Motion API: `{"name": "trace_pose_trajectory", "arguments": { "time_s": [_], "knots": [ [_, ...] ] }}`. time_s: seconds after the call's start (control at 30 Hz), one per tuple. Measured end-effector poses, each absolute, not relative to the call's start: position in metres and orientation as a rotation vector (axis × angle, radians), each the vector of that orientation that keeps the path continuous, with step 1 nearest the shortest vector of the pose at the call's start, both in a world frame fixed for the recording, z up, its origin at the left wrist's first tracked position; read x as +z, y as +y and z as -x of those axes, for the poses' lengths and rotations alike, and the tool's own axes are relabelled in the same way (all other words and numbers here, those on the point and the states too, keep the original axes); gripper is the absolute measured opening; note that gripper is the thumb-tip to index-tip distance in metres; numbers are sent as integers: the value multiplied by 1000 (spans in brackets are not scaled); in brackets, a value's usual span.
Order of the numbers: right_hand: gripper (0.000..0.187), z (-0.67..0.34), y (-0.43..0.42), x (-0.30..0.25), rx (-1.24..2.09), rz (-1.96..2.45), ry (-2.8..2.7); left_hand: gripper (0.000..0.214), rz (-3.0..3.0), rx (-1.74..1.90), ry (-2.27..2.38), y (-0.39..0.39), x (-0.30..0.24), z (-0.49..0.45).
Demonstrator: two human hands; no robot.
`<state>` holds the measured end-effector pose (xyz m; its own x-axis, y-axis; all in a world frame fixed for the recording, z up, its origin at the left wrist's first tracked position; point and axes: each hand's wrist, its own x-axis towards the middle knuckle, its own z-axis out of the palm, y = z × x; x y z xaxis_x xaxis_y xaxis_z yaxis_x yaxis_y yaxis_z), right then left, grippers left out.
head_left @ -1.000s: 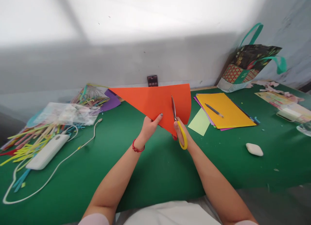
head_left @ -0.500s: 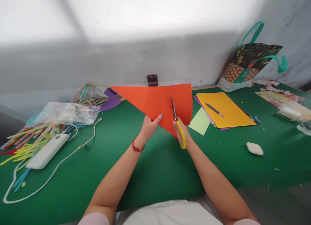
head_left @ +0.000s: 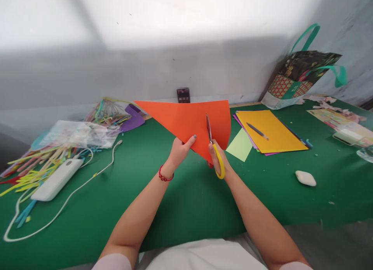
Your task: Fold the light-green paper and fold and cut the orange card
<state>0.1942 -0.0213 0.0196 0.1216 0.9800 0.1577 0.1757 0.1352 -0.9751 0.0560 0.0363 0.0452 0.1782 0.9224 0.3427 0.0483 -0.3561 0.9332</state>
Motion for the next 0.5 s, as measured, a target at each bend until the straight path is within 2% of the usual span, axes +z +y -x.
{"name": "trace_pose_trajectory", "arguments": {
  "time_s": [0.23,0.5],
  "knots": [
    [49,-194,-22,19,865,1266,-1300,40,-1623,1302,961,36,45,-57],
    [51,-192,-24,18,1024,1252,-1220,35,-1611,1316,957,34,45,-60]
  ]
}}
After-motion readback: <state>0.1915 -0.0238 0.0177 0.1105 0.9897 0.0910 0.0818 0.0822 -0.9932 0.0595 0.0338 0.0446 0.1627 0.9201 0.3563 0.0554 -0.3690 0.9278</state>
